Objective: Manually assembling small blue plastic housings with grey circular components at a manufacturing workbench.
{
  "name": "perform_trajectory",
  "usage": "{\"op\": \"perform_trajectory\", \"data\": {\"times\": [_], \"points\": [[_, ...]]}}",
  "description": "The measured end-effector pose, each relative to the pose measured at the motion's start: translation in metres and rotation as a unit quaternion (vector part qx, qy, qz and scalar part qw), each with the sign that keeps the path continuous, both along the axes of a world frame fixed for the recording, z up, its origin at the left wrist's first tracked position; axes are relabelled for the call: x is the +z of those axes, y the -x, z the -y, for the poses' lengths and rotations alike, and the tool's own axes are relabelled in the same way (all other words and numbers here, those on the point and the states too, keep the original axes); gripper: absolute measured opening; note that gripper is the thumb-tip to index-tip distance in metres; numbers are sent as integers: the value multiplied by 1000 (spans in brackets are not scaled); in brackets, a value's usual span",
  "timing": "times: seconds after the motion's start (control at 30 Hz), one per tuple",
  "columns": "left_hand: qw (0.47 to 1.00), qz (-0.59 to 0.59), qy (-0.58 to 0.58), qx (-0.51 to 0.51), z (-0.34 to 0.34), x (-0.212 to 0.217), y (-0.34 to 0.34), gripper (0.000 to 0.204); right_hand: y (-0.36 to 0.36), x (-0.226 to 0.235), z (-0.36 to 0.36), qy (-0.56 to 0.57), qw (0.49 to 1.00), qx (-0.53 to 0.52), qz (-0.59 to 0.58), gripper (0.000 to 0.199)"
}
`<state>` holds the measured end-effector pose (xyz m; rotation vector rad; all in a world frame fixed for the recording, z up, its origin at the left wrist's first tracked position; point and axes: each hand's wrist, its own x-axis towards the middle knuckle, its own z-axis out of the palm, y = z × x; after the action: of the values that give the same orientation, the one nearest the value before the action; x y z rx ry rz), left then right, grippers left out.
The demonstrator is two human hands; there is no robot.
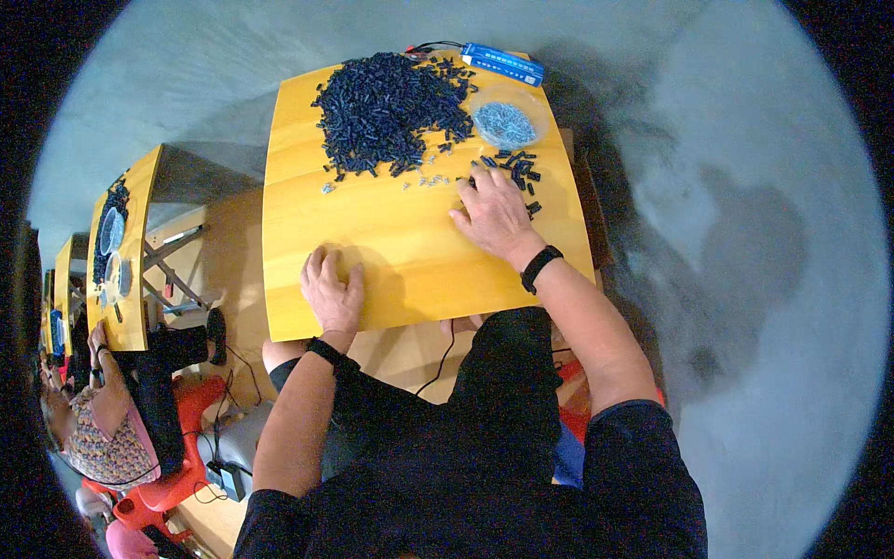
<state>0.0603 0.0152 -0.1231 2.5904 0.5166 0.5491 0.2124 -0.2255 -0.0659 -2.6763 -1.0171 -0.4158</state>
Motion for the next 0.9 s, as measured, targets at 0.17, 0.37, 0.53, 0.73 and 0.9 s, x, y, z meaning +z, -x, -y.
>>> {"op": "perform_trajectory", "data": {"times": [0.17,0.37,0.53,0.73,0.9], "points": [[1000,-2,-8,12,2,6,0,41,-18,-8,-7,19,997,59,47,39],[1000,-16,20,8,5,9,-2,42,-27,-12,1,67,995,73,19,29],[1000,1,-5,-3,2,9,-1,39,-32,-21,5,40,989,96,106,18],[1000,-8,2,4,2,8,-1,40,-40,-19,12,29,989,102,105,16],[1000,-10,8,1,1,7,-1,40,-46,-21,23,25,989,78,124,16]]}}
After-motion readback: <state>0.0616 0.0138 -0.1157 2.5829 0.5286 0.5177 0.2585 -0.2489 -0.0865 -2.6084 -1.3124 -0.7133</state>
